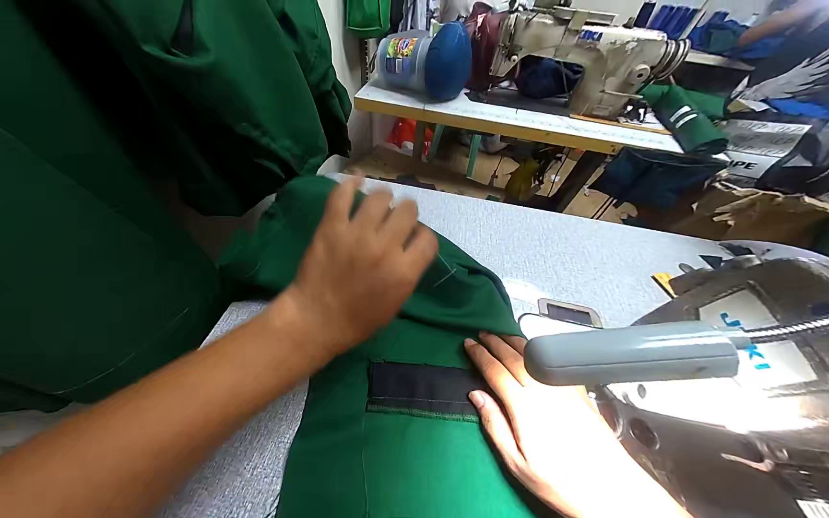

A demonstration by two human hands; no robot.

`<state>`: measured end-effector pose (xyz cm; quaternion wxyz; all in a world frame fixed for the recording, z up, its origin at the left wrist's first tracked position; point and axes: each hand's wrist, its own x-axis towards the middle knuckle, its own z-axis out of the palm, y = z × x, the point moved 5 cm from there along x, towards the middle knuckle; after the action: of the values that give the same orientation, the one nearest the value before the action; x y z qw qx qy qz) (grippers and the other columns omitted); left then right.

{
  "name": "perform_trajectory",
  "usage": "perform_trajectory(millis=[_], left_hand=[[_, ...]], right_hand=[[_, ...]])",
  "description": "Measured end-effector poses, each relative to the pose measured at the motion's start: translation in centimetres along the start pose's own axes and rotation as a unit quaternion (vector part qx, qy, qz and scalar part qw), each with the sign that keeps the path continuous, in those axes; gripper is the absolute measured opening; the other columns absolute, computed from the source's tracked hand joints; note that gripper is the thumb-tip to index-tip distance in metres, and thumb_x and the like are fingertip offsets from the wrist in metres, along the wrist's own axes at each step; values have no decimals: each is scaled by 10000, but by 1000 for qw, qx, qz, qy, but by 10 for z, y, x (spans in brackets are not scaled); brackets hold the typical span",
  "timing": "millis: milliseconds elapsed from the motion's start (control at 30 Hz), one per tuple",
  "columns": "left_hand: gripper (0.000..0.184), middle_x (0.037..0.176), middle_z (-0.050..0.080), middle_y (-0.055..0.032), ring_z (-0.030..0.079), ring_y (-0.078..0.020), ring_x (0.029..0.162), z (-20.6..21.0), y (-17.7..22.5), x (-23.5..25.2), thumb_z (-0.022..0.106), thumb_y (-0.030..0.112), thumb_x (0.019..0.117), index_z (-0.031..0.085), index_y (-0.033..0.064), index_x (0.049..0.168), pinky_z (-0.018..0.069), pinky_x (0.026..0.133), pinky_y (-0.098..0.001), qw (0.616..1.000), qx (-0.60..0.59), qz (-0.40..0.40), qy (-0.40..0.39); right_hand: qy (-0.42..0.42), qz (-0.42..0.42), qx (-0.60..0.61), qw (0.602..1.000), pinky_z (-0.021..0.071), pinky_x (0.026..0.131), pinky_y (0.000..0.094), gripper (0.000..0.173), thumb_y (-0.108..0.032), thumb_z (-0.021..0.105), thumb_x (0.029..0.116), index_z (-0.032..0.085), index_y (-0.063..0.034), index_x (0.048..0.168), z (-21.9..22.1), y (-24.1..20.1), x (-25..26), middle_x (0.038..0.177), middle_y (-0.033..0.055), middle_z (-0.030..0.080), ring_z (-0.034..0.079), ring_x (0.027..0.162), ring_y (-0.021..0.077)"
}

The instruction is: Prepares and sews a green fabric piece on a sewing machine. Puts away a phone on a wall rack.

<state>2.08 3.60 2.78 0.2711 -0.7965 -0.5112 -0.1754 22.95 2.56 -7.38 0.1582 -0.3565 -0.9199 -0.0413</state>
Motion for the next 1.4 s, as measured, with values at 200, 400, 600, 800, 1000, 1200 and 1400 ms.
perform_trajectory(millis=[200, 400, 600, 800, 1000, 1200, 1400], left_hand=[[752, 1700, 239, -47, 132, -309, 1583, 63, 48, -84, 250, 732, 983, 335, 316, 1604, 78, 1206, -707, 911, -220, -60, -344], [772, 1734, 75, -34, -31, -330, 1590, 58, 35, -85, 229, 786, 947, 187, 424, 1628, -17, 1203, -702, 881, -200, -72, -423], [774, 1737, 2, -39, -79, -393, 1575, 41, 39, -89, 202, 805, 927, 143, 469, 1622, -30, 1139, -785, 870, -130, -97, -466], [789, 1735, -50, -48, -106, -434, 1561, 31, 41, -91, 242, 828, 906, 94, 508, 1612, -32, 1110, -812, 848, -112, -126, -502], [894, 1734, -51, -66, -67, -492, 1549, 32, 31, -91, 206, 933, 824, 118, 514, 1609, -4, 1112, -819, 839, -108, -151, -512], [775, 1519, 534, -132, 440, -428, 1437, 20, 51, -87, 235, 730, 985, 635, 213, 1401, 312, 1095, -762, 984, -75, -74, -142], [834, 1640, 370, -102, 298, -405, 1521, 37, 68, -98, 285, 772, 943, 415, 242, 1574, 217, 1134, -762, 940, -189, -88, -269]], right_hand=[[16, 71, 27, 997, 491, 989, 609, 489, -342, 348, 1040, 671, -150, 1353, 2, 5, 17, 1327, 87, 686, 635, 1242, 319], [41, 98, 34, 994, 540, 989, 482, 492, -116, 438, 889, 684, -75, 1313, 0, 1, 16, 1361, 146, 652, 631, 1253, 318], [112, 85, 55, 989, 564, 963, 349, 409, -96, 444, 896, 763, -103, 1153, -13, 13, 4, 1199, 68, 745, 700, 1136, 225], [30, 243, 208, 947, 520, 1032, 353, 557, -226, 455, 965, 518, -35, 1485, -18, 10, 6, 1315, 123, 683, 654, 1216, 199], [44, 333, 291, 896, 571, 954, 326, 574, -218, 518, 991, 431, -20, 1523, -21, 25, 8, 1254, 117, 709, 717, 1072, 145], [51, 56, 27, 997, 532, 928, 569, 363, -207, 504, 947, 737, -121, 1211, -58, -27, -10, 1270, 143, 705, 632, 1229, 384], [2, -108, 107, 988, 460, 1087, 559, 456, -368, 391, 1071, 618, -109, 1370, -14, -37, -9, 1424, 115, 625, 545, 1374, 326]])
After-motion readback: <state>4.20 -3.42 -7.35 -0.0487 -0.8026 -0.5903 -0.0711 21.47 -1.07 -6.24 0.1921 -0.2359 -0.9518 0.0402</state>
